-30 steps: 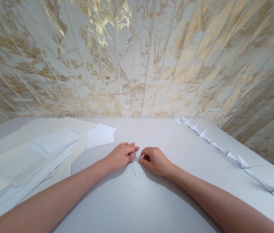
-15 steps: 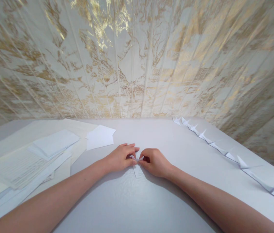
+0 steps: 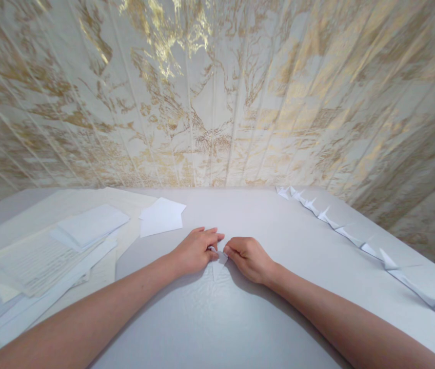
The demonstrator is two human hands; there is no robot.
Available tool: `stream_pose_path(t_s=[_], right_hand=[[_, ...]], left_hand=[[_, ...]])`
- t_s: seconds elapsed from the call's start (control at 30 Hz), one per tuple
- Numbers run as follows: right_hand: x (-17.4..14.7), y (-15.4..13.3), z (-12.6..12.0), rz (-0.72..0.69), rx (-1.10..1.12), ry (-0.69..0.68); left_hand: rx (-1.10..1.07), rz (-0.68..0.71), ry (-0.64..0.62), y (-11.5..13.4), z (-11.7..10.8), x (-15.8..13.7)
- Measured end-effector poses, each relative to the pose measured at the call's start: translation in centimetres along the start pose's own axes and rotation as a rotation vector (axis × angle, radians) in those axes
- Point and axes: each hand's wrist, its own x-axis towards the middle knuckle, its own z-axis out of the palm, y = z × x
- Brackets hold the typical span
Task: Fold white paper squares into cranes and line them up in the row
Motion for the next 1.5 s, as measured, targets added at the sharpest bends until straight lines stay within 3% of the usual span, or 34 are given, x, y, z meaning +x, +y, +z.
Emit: stream_pose_path(t_s=[0.2,0.47,0.7,0.97,1.17,1.23,1.33,1.5], right_hand=[[0.1,-0.6,-0.1,0.047,-0.003,-0.017],[0.3,-0.6,0.5,-0.05,-0.047,0.013],[0.0,-0.6,-0.1,-0.027,-0.004,-0.018],[-0.6,0.2,0.6,-0.02,0.085,0.259],[-0.7,0.1,0.2,-0.109,0.227,0.267],[-0.6,0.3,0.2,-0.061,0.323,0.354],[0.0,0.8,0.6,0.135,0.496,0.437],[0.8,1.4,1.2,0.27,0.729,0.286]], left_hand=[[-0.021,0.019,0.021,-0.1,0.1,0.1],[-0.013,0.03,0.009,-0.5,0.3,0.3],[-0.078,0.001,0.0,0.1,-0.3,-0.1],[-0.492,-0.047,0.238,-0.1,-0.1,-0.8],[-0.696,-0.114,0.3,-0.1,0.1,-0.5],[-0.73,-0.124,0.315,0.1,0.0,-0.5],[-0.743,-0.125,0.299,0.4,-0.2,-0.6],[-0.668,-0.11,0.262,0.6,-0.3,-0.7]])
